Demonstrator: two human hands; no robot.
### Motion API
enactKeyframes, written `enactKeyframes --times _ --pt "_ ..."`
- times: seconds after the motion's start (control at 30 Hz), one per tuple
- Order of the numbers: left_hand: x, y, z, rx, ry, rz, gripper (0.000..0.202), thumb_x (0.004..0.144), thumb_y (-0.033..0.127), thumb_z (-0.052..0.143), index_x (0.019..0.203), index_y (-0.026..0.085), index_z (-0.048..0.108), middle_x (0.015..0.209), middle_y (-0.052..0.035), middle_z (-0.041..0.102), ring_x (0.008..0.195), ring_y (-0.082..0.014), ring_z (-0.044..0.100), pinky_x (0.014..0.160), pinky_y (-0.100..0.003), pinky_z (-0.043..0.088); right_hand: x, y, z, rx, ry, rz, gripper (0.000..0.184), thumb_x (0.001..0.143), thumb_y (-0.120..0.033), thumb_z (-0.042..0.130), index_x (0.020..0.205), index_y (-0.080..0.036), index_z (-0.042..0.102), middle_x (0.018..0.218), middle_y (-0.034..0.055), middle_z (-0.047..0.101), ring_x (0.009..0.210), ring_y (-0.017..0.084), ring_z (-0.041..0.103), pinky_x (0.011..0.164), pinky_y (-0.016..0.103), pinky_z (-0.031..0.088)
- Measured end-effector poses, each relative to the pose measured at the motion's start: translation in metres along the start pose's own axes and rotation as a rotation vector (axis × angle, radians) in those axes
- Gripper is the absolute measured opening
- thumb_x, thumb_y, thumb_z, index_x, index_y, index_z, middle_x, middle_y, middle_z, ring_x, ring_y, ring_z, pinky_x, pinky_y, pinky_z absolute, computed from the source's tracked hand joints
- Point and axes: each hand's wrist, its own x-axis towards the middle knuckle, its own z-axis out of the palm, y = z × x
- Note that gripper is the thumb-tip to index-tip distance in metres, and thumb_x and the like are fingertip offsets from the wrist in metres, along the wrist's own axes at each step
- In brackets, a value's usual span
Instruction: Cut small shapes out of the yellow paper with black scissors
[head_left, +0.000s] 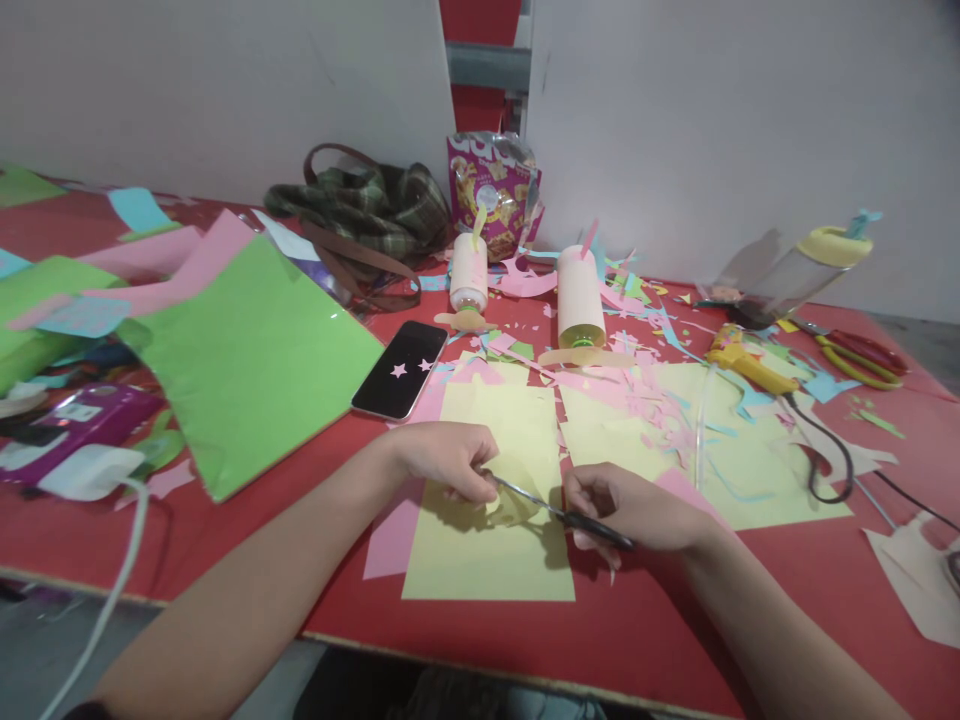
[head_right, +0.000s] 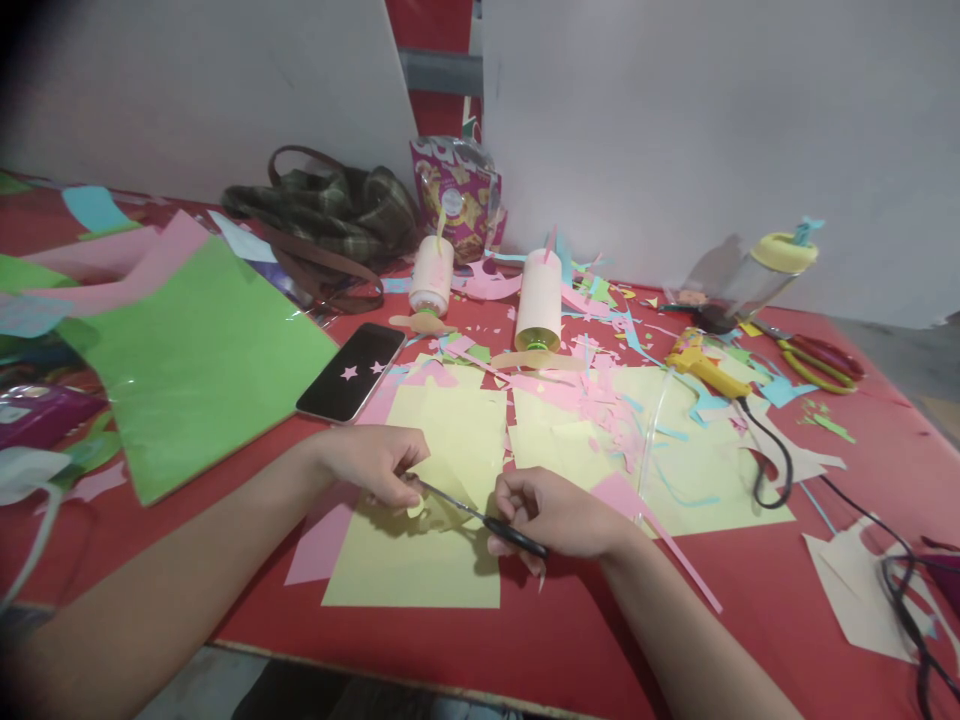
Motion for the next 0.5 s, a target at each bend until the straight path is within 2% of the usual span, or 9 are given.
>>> enactKeyframes --times 0.07,0.2,0.5 --pt "0.0011 0.0001 -0.0001 -0.037 0.018 0.029 0.015 0.06 0.013 0.046 0.046 0.013 0.05 0.036 0.0045 0.042 0.033 -0.0044 0.036 0.033 -0.016 0.028 -0.0006 -0.0016 -0.0001 0.007 0.032 -0.029 0.028 0.064 -0.015 0.062 0.058 -0.018 0.035 0.042 -0.0103 0.046 0.029 0.003 0.044 0.03 0.013 0.03" --pt "0.0051 -0.0027 -0.0008 -0.094 0.15 0.111 0.013 0.062 0.015 0.047 0.05 0.013 0.051 0.038 0.0051 0.042 0.036 -0.0039 0.036 0.037 -0.016 0.027 -0.0011 -0.0056 0.0004 0.04 0.152 -0.08 0.029 0.066 -0.02 0.062 0.058 -0.019 0.034 0.04 -0.0103 0.043 0.031 0.003 0.042 0.031 0.014 0.027" --pt "0.0091 -0.0008 0.0012 -0.11 0.298 0.134 0.02 0.069 0.022 0.048 0.052 0.013 0.048 0.042 0.0048 0.043 0.039 -0.0043 0.037 0.043 -0.018 0.027 0.003 -0.002 -0.0029 0.09 0.374 -0.089 0.027 0.069 -0.031 0.059 0.06 -0.017 0.038 0.047 -0.0067 0.046 0.032 0.003 0.039 0.031 0.016 0.018"
